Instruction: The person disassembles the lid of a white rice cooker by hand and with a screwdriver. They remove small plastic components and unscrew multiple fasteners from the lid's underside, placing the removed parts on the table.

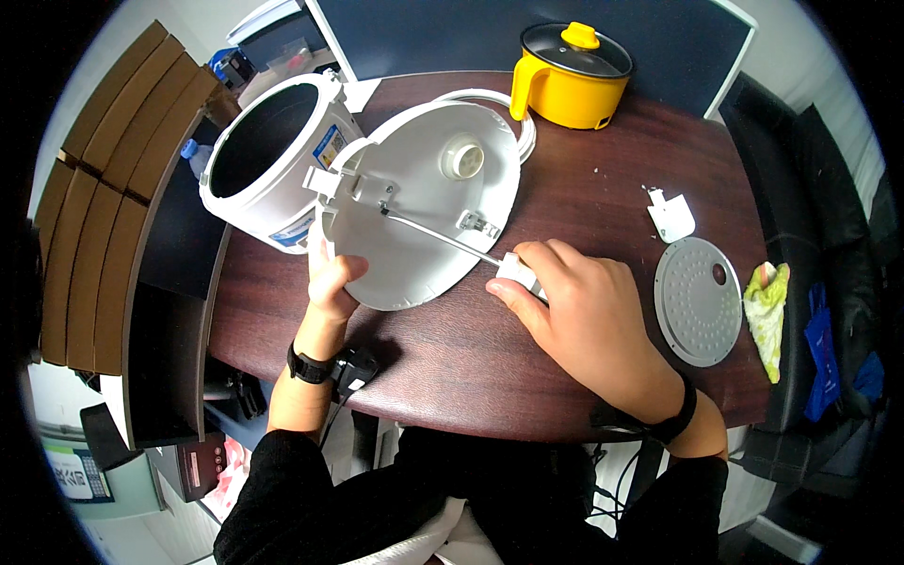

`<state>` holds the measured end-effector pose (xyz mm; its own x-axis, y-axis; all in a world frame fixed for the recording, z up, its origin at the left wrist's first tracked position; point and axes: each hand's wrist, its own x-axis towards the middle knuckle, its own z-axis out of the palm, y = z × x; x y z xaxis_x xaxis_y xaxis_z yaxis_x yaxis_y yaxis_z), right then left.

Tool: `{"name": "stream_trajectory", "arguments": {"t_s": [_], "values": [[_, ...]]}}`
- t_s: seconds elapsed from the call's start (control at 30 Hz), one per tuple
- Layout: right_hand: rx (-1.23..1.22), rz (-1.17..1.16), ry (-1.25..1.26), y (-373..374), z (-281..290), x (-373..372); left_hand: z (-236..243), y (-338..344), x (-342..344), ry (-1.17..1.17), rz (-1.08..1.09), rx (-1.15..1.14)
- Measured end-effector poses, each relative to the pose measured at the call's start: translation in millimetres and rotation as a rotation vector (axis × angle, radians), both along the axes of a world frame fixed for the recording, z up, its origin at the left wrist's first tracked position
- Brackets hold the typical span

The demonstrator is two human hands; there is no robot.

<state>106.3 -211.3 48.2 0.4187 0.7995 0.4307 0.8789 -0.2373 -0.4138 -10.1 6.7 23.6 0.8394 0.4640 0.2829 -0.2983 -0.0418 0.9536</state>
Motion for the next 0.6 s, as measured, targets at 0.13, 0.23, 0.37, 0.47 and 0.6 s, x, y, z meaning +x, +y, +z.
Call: {"name": "stream_trajectory", "arguments": {"t_s": [0.13, 0.23, 0.37, 0.47, 0.6], "values": [[-0.023, -0.022, -0.039, -2.5, 2.8, -0.7, -0.1, 0.0, 0.4, 0.008, -0.005, 0.001], [-0.026, -0.043, -0.067, -3.2, 3.1, -0.9, 0.8, -0.3, 0.6, 0.013, 0.004, 0.015], [-0.018, -0.057, -0.089, -4.1, 4.5, -1.2, 0.3, 0.9, 0.7, 0.022, -0.009, 0.025], [-0.019, -0.071, -0.099, -4.0, 6.5, -2.4, -0.4, 0.1, 1.7, -0.003, -0.019, 0.017], [-0.007, -0.106, -0.172, -5.2, 9.2, -3.6, -0.9, 0.3, 0.8, 0.027, -0.030, 0.053]]}}
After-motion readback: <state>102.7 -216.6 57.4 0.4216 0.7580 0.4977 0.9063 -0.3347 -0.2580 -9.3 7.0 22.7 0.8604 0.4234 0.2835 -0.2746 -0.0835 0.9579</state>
